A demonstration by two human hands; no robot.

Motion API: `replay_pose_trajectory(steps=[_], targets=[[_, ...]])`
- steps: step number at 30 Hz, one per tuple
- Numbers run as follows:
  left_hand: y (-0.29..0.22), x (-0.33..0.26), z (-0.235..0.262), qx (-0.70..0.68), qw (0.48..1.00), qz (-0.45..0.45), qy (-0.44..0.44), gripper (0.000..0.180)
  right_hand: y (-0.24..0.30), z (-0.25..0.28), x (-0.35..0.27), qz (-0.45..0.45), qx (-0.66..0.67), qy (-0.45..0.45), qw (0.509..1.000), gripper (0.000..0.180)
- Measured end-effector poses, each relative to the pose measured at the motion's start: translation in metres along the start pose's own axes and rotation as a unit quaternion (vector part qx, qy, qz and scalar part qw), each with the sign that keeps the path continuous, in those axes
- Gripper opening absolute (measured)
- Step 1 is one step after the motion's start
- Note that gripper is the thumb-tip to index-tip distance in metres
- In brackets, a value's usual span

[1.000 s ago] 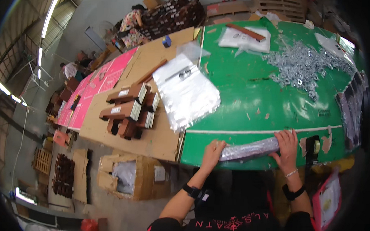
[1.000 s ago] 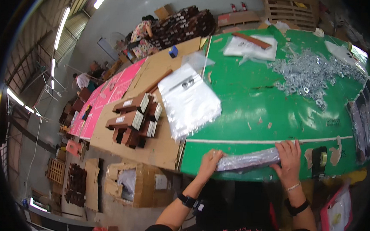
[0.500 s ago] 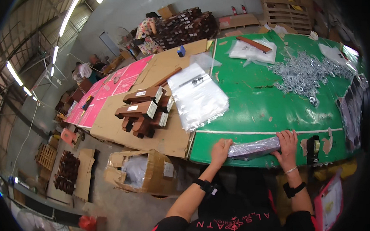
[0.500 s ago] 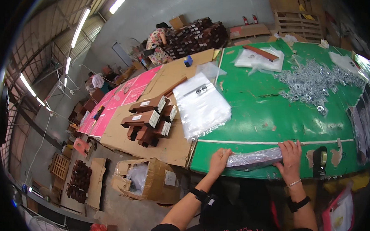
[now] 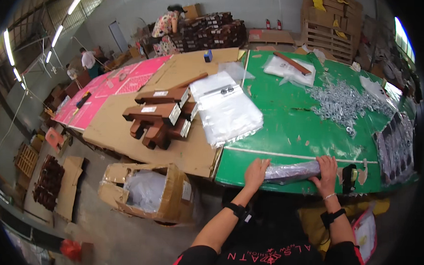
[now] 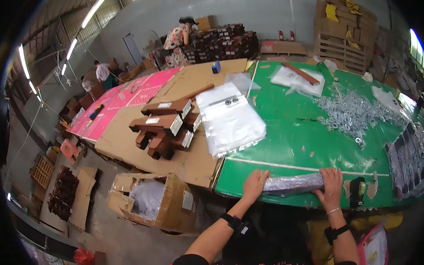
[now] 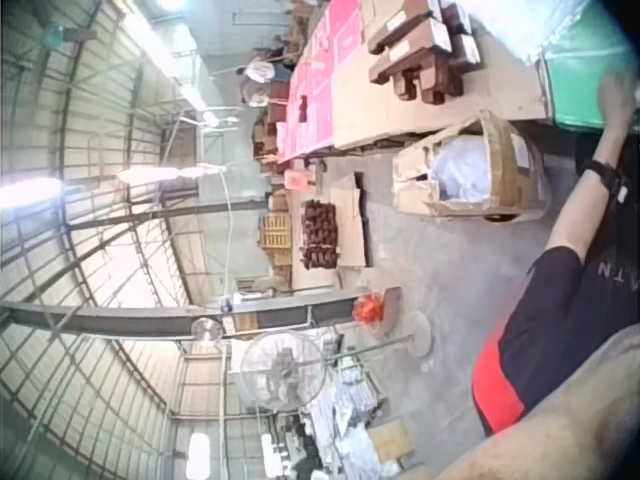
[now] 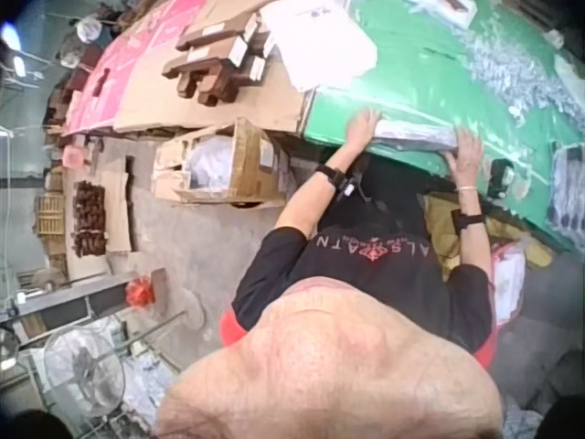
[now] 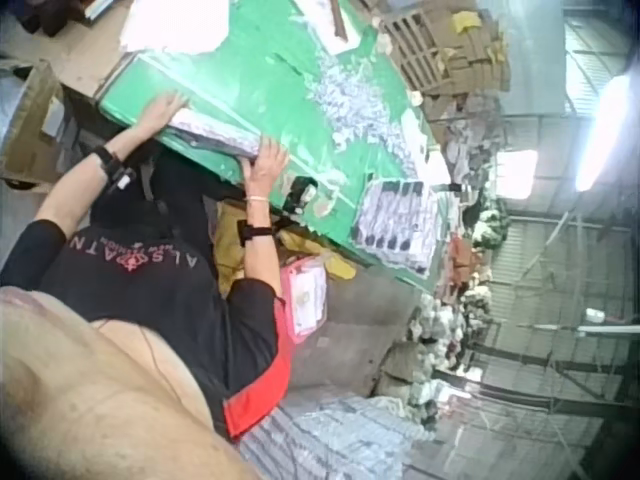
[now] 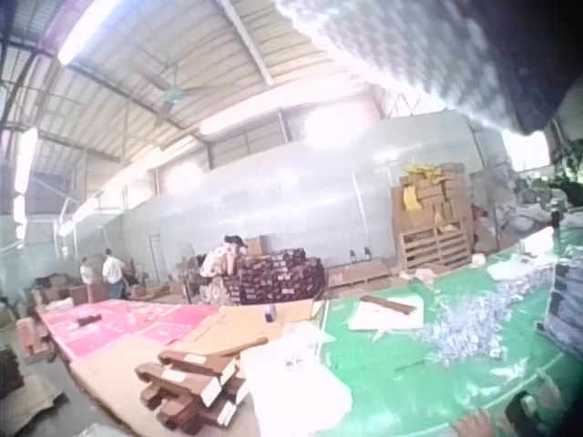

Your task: Wrapping wooden furniture components in plastic bags and sealing them with tape for shipment.

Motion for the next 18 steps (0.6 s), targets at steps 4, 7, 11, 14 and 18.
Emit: replay_pose_trajectory(steps=[4, 7, 11, 14, 18], targets=[[-0.004, 0.002, -0.003, 0.003, 1.0, 0.021, 0.01, 0.047, -0.001, 0.004, 0.002, -0.001, -0.02, -0.012, 1.0, 0.082], [-0.008, 0.0, -0.003, -0.02, 1.0, 0.017, -0.001, 0.045, -0.002, 0.004, 0.001, -0.001, -0.03, -0.011, 0.999, 0.081], [-0.013, 0.002, -0.002, -0.008, 0.999, -0.013, -0.028, 0.046, -0.002, 0.005, 0.002, 0.001, -0.027, -0.011, 1.0, 0.082], [-0.01, 0.0, -0.01, -0.004, 1.0, 0.016, 0.013, 0.045, -0.002, 0.007, 0.001, -0.013, -0.043, 0.009, 0.999, 0.082], [-0.007, -0.005, -0.011, -0.004, 1.0, 0.005, 0.01, 0.044, -0.005, 0.005, 0.002, -0.004, -0.038, 0.001, 0.999, 0.082]])
Point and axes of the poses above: each hand's wrist, its own x-axis towards the middle knuckle, its own z-axis out of the back of the hand, y = z × x, the point moved 7 cm from there along x, towards the middle knuckle, and after that the axes turned 8 degrees about -z, right-handed, at the moved point
